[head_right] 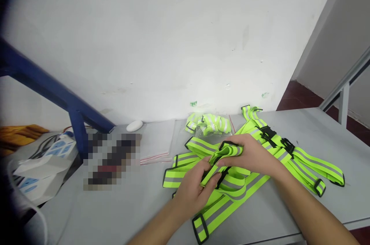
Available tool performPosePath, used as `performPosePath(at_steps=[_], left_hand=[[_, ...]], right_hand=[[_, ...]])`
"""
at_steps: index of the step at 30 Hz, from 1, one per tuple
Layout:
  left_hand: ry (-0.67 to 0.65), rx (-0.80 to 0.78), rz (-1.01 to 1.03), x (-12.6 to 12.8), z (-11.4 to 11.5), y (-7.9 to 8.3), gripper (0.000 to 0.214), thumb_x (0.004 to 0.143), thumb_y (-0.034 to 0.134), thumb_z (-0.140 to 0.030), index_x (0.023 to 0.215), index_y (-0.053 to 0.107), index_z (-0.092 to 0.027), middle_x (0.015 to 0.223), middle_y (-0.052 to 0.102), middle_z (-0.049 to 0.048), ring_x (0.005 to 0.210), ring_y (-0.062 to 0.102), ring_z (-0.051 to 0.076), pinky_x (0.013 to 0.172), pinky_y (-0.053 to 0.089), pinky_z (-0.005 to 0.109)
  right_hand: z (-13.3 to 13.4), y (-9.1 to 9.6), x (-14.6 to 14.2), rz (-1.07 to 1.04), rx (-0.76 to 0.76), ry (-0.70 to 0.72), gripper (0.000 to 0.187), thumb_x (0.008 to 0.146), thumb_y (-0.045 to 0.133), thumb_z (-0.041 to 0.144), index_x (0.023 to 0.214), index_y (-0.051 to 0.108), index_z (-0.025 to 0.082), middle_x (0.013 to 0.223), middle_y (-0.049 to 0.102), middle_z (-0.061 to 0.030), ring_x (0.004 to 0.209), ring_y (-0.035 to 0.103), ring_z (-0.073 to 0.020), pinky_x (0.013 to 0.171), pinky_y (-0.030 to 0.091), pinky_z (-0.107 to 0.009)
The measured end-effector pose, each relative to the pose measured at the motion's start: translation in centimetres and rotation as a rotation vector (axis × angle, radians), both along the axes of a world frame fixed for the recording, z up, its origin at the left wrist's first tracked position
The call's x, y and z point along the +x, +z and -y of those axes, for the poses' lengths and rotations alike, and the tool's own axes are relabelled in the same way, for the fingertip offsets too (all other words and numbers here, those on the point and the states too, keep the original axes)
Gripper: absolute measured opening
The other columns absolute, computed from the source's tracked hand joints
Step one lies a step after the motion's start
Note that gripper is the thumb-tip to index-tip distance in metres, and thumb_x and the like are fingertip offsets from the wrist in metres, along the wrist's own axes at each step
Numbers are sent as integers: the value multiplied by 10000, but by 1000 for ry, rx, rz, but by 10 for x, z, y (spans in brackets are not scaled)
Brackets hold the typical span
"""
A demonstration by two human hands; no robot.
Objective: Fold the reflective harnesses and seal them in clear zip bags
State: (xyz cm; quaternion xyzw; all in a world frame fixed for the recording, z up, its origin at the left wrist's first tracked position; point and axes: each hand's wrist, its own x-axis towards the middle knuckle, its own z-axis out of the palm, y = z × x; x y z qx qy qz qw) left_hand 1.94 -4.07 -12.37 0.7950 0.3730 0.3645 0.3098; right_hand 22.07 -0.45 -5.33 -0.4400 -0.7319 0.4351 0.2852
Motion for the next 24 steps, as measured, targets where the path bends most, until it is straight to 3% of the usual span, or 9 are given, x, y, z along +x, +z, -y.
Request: performPosePath(at_steps=[4,9,13,15,18,24], left_hand=[[82,-66,249,6,5,-4,231,870,573,-212,1038,417,-245,1196,608,89,1096,608,211,899,486,368],[181,-317,553,6,-2,8,609,768,710,-276,1234,318,-285,1318,521,91,1155,571,218,905,496,359],[113,-662,556,1,-10,18,729,729,754,-398,1308,329,-273,1184,628,87,988,653,238,749,548,342],[136,-752,573,2,-11,20,691,766,720,-425,1323,354,-243,1131,662,84,978,663,238,777,553,354],[169,-721,635,4,-11,19,553,825,653,-444,1280,452,-204,1243,628,98,1130,609,250,896,529,367],[52,-548,536,-4,-12,16,481,897,569,-398,1327,490,-199,1298,609,96,1180,581,256,993,481,410]], right_hand=[[1,3,1,25,10,-70,253,738,734,440,845,686,216,795,687,-8,761,618,-208,685,478,-297],[2,-1,-8,-8,88,-249,224,747,724,428,815,652,227,793,664,2,788,606,-202,707,470,-296],[2,-7,-16,-110,113,-484,248,748,707,451,795,622,223,780,650,-6,748,606,-202,673,479,-303],[1,-9,-18,-152,112,-547,258,746,705,457,803,609,224,784,652,-4,732,610,-200,655,481,-301],[1,-9,-17,-148,99,-509,272,751,707,461,847,606,228,800,664,2,729,617,-198,643,482,-296],[3,0,-1,42,104,-255,240,769,712,418,929,677,242,892,725,-13,825,658,-244,704,500,-320]])
